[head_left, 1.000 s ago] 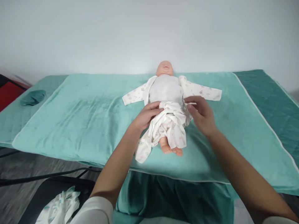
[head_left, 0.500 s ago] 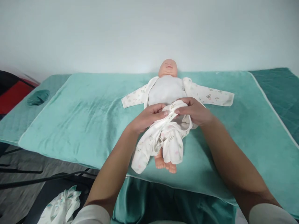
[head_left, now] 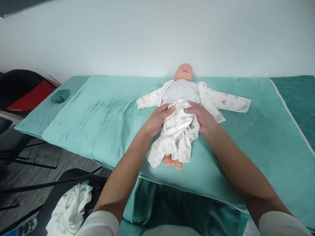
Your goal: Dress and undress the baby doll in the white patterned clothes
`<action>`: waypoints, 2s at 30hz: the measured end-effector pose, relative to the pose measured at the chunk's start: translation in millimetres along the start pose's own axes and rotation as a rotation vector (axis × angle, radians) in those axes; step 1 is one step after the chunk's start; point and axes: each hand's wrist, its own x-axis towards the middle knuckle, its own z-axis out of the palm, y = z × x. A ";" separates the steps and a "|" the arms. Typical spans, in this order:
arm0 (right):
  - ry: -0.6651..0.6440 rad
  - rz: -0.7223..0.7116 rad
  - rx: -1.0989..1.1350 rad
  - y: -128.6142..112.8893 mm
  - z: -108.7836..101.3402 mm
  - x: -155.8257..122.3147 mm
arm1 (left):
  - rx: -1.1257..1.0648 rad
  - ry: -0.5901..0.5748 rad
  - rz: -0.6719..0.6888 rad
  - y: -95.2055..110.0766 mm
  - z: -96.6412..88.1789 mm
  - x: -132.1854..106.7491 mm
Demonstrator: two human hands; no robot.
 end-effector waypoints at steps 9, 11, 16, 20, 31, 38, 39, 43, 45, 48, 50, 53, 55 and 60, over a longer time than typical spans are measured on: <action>0.060 -0.027 -0.123 -5.2 -0.8 -6.9 | 0.104 -0.184 -0.130 4.4 -1.0 -19.2; -0.024 0.026 -0.279 -9.0 -0.8 -10.3 | 0.013 -0.093 -0.041 -0.1 1.0 -17.8; -0.217 0.095 -0.562 -19.5 2.0 -17.5 | -0.016 -0.035 0.027 -7.8 8.6 -17.4; -0.189 0.101 -0.491 -14.8 -0.9 -15.5 | -0.005 -0.010 0.001 -5.7 11.4 -23.2; 0.026 0.023 -0.028 -1.1 -0.8 -8.5 | 0.144 -0.093 -0.143 5.7 -5.1 -30.9; -0.240 0.074 -0.362 -8.9 3.0 -19.3 | -0.215 0.060 -0.024 -6.2 18.3 -35.2; -0.255 0.082 -0.390 -8.8 3.5 -20.0 | -0.227 0.064 -0.035 -6.1 21.1 -35.6; -0.096 0.061 -0.218 -1.7 5.0 -17.5 | -0.201 0.060 -0.047 -2.7 26.9 -37.0; -0.010 0.030 -0.091 3.2 5.4 -15.0 | -0.113 0.060 -0.068 -0.4 25.4 -37.8; 0.059 -0.056 -0.031 8.7 5.9 -13.0 | 0.046 0.001 -0.116 1.1 18.4 -38.3; 0.079 -0.102 -0.044 10.8 5.8 -12.9 | 0.093 -0.053 -0.127 -0.1 14.3 -37.8; 0.065 -0.104 -0.132 11.4 3.7 -13.9 | -0.009 0.040 -0.022 -4.6 15.4 -35.4; -0.022 -0.070 -0.223 9.8 1.0 -15.1 | -0.128 0.148 0.073 -8.3 20.2 -33.7; -0.263 -0.077 -0.449 6.0 -4.7 -17.0 | -0.226 0.194 0.067 -12.5 30.3 -41.8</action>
